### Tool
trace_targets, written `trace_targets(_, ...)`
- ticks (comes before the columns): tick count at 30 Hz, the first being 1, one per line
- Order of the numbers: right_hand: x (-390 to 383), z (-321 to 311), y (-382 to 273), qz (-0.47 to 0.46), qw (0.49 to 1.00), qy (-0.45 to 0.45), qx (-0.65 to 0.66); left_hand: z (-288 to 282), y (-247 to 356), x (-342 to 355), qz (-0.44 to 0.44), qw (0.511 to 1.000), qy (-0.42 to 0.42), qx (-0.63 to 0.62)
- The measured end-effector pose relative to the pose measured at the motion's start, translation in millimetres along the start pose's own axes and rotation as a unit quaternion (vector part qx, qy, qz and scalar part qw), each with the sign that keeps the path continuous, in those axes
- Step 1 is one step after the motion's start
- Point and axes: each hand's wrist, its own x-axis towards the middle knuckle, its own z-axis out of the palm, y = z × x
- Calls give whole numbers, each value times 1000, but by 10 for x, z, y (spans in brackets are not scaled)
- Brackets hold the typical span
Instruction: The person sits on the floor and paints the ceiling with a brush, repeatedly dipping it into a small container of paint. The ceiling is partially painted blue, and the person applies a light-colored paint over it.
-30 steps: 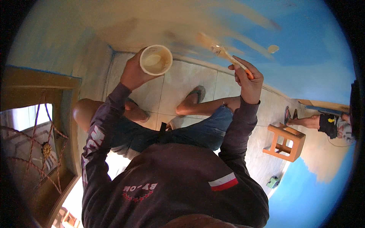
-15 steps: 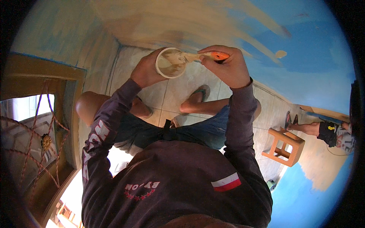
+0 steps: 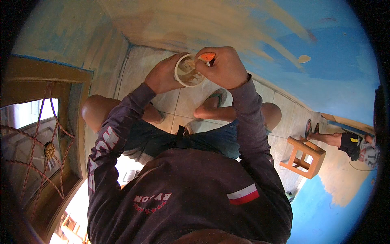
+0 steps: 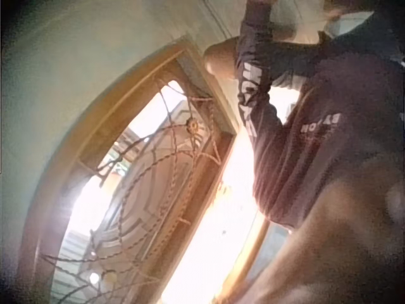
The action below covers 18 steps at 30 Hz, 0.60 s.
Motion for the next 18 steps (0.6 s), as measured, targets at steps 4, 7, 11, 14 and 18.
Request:
trace_targets(4, 7, 23, 0, -12, 1000, 7, -6, 9, 32, 3, 5, 1000, -5, 2)
trace_targets(7, 12, 69, 43, -13, 1000, 13, 3, -18, 81, 10, -8, 1000, -19, 18)
trace_targets(11, 16, 106, 58, -7, 1000, 4, 6, -11, 44, -3, -16, 999, -26, 13)
trace_targets(14, 9, 128, 61, -6, 1000, 5, 7, -8, 51, -9, -22, 999, -29, 9)
trace_targets(18, 0, 149, 90, -10, 1000, 6, 7, -3, 44, -2, -12, 999, -32, 16)
